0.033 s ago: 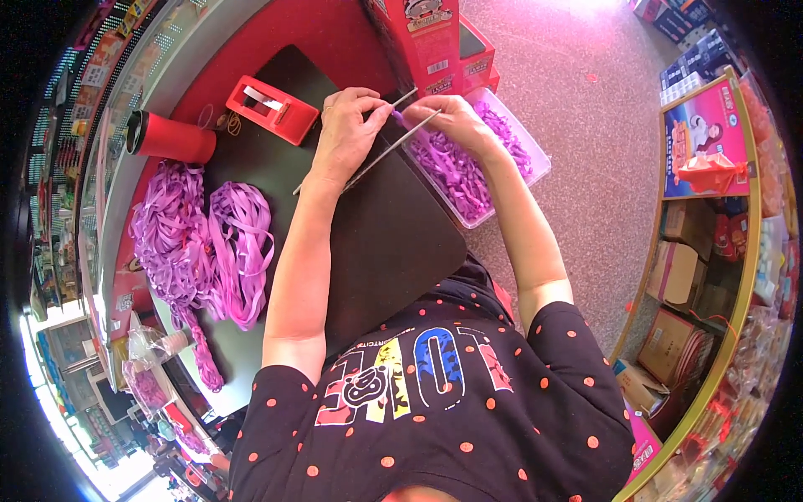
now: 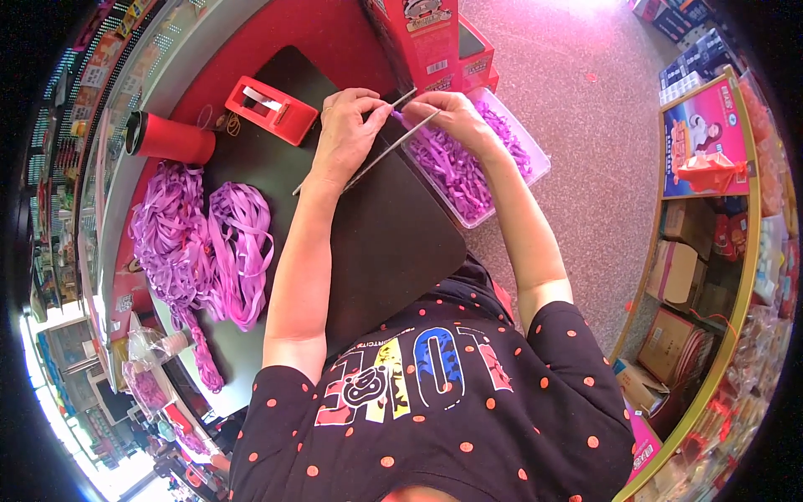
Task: Wrapping purple ribbon around parallel metal rods to create bows.
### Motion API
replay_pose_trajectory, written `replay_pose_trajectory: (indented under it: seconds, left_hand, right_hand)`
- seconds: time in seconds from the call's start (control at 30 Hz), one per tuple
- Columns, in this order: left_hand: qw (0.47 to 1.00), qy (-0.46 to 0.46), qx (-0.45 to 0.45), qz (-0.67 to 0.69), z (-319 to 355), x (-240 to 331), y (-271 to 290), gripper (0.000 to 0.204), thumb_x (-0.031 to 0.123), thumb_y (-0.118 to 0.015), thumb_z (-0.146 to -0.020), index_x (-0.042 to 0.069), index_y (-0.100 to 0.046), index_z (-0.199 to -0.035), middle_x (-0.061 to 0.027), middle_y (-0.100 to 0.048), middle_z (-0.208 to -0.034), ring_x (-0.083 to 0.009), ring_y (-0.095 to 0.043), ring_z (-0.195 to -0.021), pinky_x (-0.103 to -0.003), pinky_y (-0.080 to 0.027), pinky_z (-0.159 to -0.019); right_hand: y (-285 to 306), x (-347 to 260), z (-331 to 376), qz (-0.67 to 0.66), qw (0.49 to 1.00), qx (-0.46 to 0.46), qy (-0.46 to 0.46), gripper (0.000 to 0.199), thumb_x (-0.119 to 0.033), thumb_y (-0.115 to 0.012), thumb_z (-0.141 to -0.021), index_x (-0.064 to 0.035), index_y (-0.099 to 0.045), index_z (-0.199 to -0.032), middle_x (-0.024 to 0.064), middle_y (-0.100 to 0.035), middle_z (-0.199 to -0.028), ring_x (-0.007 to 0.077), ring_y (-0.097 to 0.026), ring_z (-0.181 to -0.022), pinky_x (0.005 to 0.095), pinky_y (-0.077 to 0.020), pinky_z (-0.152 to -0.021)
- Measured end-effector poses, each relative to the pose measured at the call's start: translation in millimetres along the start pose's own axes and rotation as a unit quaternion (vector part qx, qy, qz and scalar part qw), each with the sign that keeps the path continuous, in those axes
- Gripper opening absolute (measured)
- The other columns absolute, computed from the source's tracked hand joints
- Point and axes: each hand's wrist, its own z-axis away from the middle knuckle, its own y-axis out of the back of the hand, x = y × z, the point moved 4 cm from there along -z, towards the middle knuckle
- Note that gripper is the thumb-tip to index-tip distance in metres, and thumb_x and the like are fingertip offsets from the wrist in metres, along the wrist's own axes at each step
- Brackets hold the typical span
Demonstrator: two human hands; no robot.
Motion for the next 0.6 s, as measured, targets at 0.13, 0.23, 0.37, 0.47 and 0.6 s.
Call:
replay_pose_trajectory:
  seconds: [0.13,0.23,0.37,0.47,0.6]
  left_hand:
    - [1.0,0.007,0.018,0.009,2.4,-0.8,-0.3,0.02,0.023,-0.065,-0.083,0.006,-0.071,-0.09,-0.0071,-0.063,-0.104,-0.0281,-0.048,-0.108,-0.038,-0.037,-0.095]
    - [1.0,0.006,0.025,0.013,3.5,-1.8,-1.0,0.019,0.023,-0.065,-0.083,0.006,-0.071,-0.089,-0.0068,-0.063,-0.103,-0.0279,-0.048,-0.108,-0.039,-0.037,-0.095]
    - [0.999,-0.004,0.031,0.018,4.1,-3.3,-2.0,0.018,0.023,-0.064,-0.083,0.007,-0.071,-0.089,-0.0061,-0.063,-0.102,-0.0276,-0.049,-0.107,-0.039,-0.038,-0.094]
    - [0.999,-0.011,0.034,0.013,4.2,-4.6,-2.3,0.018,0.023,-0.065,-0.082,0.008,-0.071,-0.088,-0.0056,-0.063,-0.101,-0.0272,-0.049,-0.107,-0.039,-0.038,-0.093]
    - [0.999,-0.017,0.048,0.015,4.5,-3.5,-2.0,0.017,0.023,-0.065,-0.082,0.008,-0.071,-0.088,-0.0053,-0.064,-0.099,-0.027,-0.05,-0.106,-0.038,-0.038,-0.092]
  right_hand:
    - [-3.1,-20.6,-3.6,0.193,0.976,-0.011,0.096,0.022,-0.015,-0.063,-0.088,0.0002,-0.065,-0.104,0.0047,-0.066,-0.094,0.0092,-0.061,-0.085,0.0249,-0.0492,-0.076]
    - [-5.4,-11.5,-14.2,0.106,0.983,-0.076,0.126,0.022,-0.013,-0.063,-0.086,-0.0002,-0.065,-0.103,0.0039,-0.065,-0.099,0.0094,-0.06,-0.086,0.0253,-0.0489,-0.076]
    - [-1.7,5.5,-18.8,0.077,0.992,-0.103,0.013,0.022,-0.01,-0.062,-0.087,-0.0015,-0.063,-0.108,0.0016,-0.064,-0.097,0.0093,-0.058,-0.09,0.0245,-0.0466,-0.082]
    - [-2.1,7.6,-19.9,0.148,0.984,-0.091,0.046,0.018,-0.011,-0.061,-0.087,-0.0008,-0.064,-0.102,0.0007,-0.066,-0.09,0.0077,-0.059,-0.085,0.0241,-0.0479,-0.078]
    - [10.4,47.2,-20.6,0.353,0.935,-0.047,-0.008,0.017,-0.019,-0.066,-0.083,-0.0047,-0.068,-0.092,0.0091,-0.066,-0.07,0.0097,-0.062,-0.069,0.031,-0.0485,-0.062]
